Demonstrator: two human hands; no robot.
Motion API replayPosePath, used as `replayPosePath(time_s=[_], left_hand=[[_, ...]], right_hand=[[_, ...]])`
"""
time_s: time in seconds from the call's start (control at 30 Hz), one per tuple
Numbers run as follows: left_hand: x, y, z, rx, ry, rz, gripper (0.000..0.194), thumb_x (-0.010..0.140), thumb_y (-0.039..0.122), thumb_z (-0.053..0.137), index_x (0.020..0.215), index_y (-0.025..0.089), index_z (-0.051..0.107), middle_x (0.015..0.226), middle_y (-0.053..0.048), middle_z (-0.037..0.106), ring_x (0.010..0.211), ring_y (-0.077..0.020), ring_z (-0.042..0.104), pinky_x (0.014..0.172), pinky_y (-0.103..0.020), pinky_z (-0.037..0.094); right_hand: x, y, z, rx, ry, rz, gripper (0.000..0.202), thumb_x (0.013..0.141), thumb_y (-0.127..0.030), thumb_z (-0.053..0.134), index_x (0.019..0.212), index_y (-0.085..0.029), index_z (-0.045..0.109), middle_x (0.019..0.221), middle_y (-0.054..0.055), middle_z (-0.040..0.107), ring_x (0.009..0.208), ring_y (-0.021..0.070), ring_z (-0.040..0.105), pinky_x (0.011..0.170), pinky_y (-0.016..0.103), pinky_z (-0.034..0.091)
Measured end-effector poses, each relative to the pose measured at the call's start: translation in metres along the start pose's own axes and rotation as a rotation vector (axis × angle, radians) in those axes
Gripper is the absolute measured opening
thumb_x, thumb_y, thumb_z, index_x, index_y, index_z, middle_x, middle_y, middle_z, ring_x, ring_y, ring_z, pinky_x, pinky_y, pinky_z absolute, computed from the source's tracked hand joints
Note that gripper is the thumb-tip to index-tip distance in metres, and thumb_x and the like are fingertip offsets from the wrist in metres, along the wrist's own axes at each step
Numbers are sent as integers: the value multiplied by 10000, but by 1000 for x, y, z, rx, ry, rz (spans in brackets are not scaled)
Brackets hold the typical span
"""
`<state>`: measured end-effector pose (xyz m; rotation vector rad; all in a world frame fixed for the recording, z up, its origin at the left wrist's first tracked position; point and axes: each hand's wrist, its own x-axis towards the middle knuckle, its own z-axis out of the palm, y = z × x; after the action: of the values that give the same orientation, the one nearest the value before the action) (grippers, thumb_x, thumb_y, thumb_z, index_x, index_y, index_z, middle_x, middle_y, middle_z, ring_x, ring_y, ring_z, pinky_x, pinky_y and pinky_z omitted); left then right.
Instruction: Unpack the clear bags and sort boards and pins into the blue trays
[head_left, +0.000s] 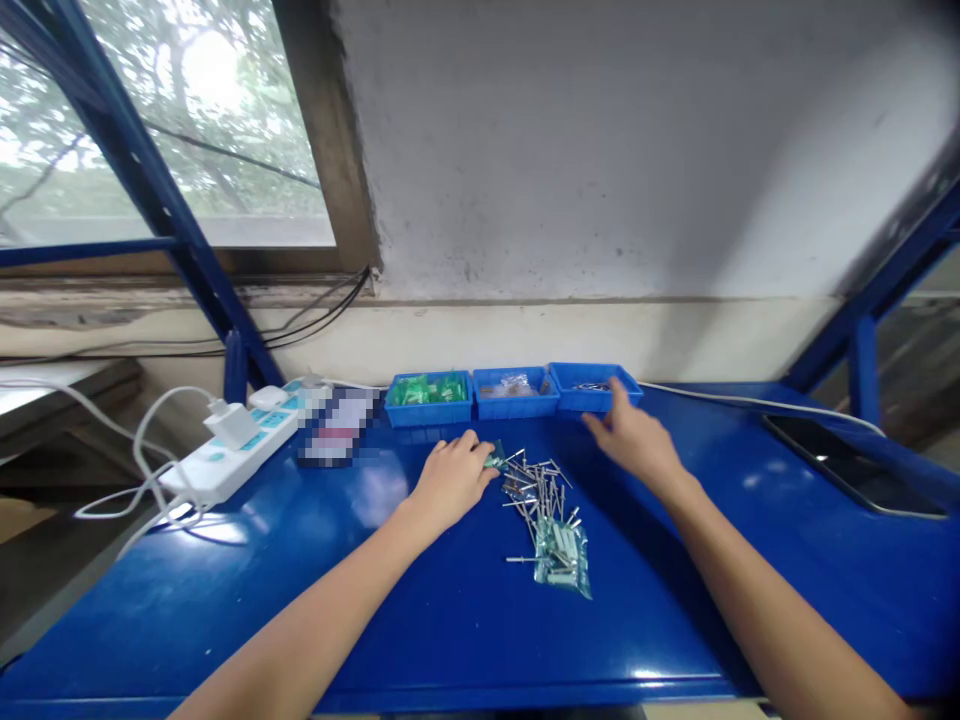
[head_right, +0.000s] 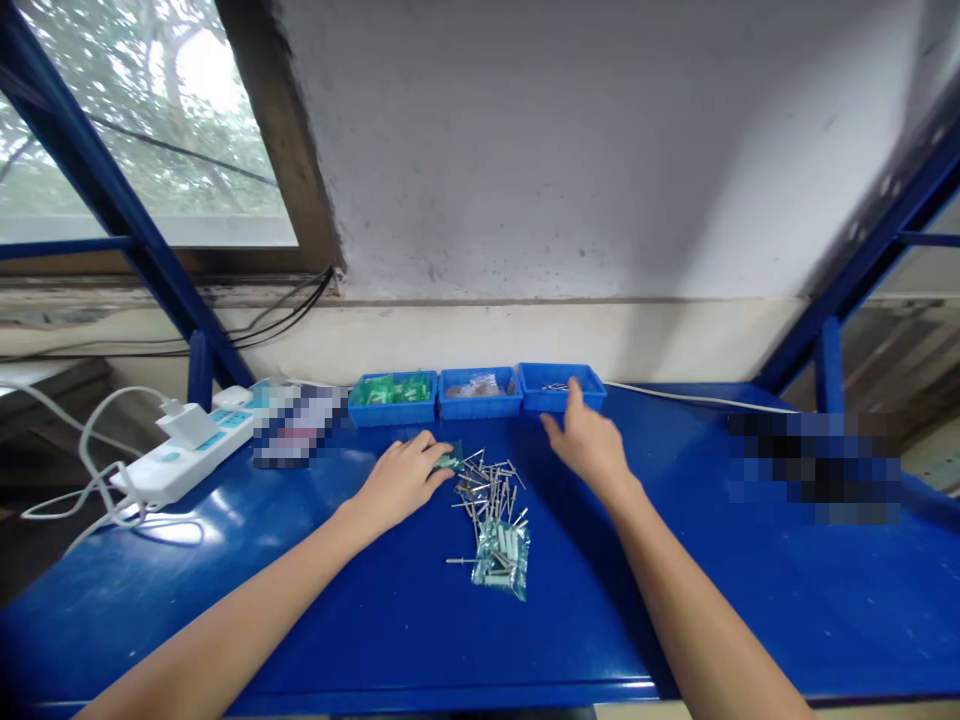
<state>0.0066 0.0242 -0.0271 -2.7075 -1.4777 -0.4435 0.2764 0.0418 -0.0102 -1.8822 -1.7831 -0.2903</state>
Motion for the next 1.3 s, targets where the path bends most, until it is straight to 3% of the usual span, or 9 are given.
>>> replayPosePath(time_s=[0.13, 0.27, 0.43, 0.63, 0.73, 0.83, 1.0, 1.17, 1.3], left_hand=[[-7, 1, -6, 14, 10, -76, 252, 932, 282, 368, 955, 220, 610, 874, -60, 625, 693, -209, 627, 645, -316, 452], [-7, -2, -11, -73, 130, -138, 237, 928, 302, 372, 1003, 235, 586, 967, -54, 649, 850, -232, 616, 709, -335, 455], [-7, -11, -4, -96, 70, -158, 408, 868, 366, 481, 1240, 200, 492, 1183, -131, 598, 1172, -315, 440, 916, -493, 354], [-4, -9, 2, -201, 90, -205, 281, 810, 227, 556, 1091, 214, 557, 1055, -87, 638, 1032, -295, 499, 838, -452, 389], [-3, -2, -5, -348, 239, -136, 100, 800, 159, 548, 892, 196, 562, 889, -45, 612, 883, -227, 529, 768, -365, 424], [-5, 6, -14, -458, 421, 1, 100, 790, 90, 531, 793, 190, 529, 818, -19, 568, 823, -184, 515, 762, -325, 431], [-10, 13, -17, -454, 503, 204, 177, 807, 43, 500, 799, 206, 569, 872, -28, 597, 942, -196, 497, 884, -363, 415], [-12, 18, -13, -372, 423, 70, 144, 818, 226, 588, 953, 245, 634, 1086, -64, 543, 1090, -254, 428, 947, -449, 350], [-10, 20, -11, -685, 262, -191, 325, 881, 456, 442, 951, 213, 647, 959, -69, 558, 958, -236, 498, 873, -422, 383]], right_hand=[[-24, -38, 16, 220, -214, -233, 543, 886, -405, 446, 1346, -131, 360, 714, 56, 654, 620, 202, 621, 547, 285, 416], [-37, -72, 5, 414, -260, -387, 451, 909, -401, 418, 1299, -177, 433, 745, 34, 643, 706, 184, 607, 641, 295, 450], [-40, -74, 1, 447, -297, -398, 372, 906, -385, 429, 1214, -196, 519, 763, 39, 636, 732, 184, 593, 634, 287, 440], [-43, -73, 4, 492, -289, -413, 305, 901, -354, 448, 1129, -203, 584, 771, 39, 633, 734, 173, 587, 643, 277, 432], [-45, -79, -1, 570, -324, -386, 309, 895, -368, 458, 1126, -205, 582, 739, 25, 628, 690, 159, 575, 627, 267, 418], [-48, -87, -8, 770, -401, -246, 317, 895, -423, 441, 1056, -194, 590, 660, -2, 601, 585, 130, 538, 569, 247, 388], [-50, -96, -8, 1301, -541, -12, 359, 877, -467, 438, 740, -159, 562, 621, -6, 544, 566, 108, 499, 558, 235, 398], [-51, -91, 4, 1203, -318, 41, 234, 834, -382, 528, 869, -159, 589, 708, 13, 607, 597, 123, 536, 566, 248, 432], [-49, -81, 1, 828, 22, -246, 212, 855, -199, 470, 1008, -195, 616, 881, 58, 645, 740, 157, 591, 670, 285, 475]])
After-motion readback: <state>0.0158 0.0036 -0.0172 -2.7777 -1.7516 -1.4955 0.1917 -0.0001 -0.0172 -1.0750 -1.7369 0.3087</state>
